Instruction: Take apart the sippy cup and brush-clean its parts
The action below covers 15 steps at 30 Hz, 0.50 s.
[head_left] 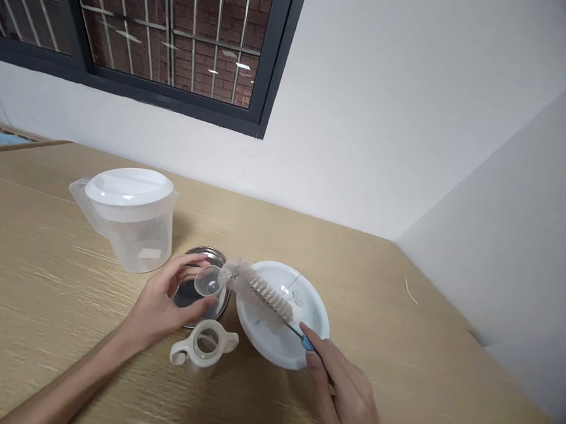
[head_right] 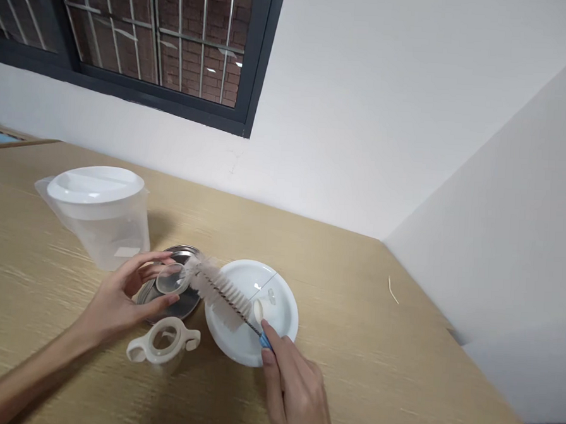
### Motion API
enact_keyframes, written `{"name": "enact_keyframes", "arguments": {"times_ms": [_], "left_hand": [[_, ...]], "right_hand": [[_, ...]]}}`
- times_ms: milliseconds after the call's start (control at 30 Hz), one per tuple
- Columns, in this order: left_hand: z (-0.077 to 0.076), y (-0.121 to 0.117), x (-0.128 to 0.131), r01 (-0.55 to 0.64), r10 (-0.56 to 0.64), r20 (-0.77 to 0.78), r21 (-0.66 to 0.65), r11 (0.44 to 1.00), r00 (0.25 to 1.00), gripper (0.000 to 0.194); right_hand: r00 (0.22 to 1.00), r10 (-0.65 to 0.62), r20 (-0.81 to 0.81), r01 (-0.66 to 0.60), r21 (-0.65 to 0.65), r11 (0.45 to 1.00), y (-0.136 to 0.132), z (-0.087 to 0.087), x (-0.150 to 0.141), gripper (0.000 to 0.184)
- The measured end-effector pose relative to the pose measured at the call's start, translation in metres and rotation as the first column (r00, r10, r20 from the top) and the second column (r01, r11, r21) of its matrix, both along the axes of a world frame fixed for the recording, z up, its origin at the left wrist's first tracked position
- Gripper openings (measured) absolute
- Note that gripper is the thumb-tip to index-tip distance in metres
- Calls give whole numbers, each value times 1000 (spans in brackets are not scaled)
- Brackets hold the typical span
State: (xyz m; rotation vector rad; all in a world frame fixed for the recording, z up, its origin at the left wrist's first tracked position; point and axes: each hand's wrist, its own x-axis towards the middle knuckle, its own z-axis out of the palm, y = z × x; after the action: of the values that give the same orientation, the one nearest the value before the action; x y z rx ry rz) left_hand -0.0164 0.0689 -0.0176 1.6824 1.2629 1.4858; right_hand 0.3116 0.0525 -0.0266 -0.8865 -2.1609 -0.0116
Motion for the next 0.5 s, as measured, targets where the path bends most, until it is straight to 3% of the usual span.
{"name": "enact_keyframes", "arguments": {"times_ms": [167,500], "left_hand": [[-1,0,-1,-38,39,-72,12,999,997,60],[-4,0,-1,-63,72,-141,71,996,987,64]], "right_hand": [[998,-49,-48,49,7,999,2,-4,2,39],[999,23,-33,-22,12,1000,-2,1,0,41]]}}
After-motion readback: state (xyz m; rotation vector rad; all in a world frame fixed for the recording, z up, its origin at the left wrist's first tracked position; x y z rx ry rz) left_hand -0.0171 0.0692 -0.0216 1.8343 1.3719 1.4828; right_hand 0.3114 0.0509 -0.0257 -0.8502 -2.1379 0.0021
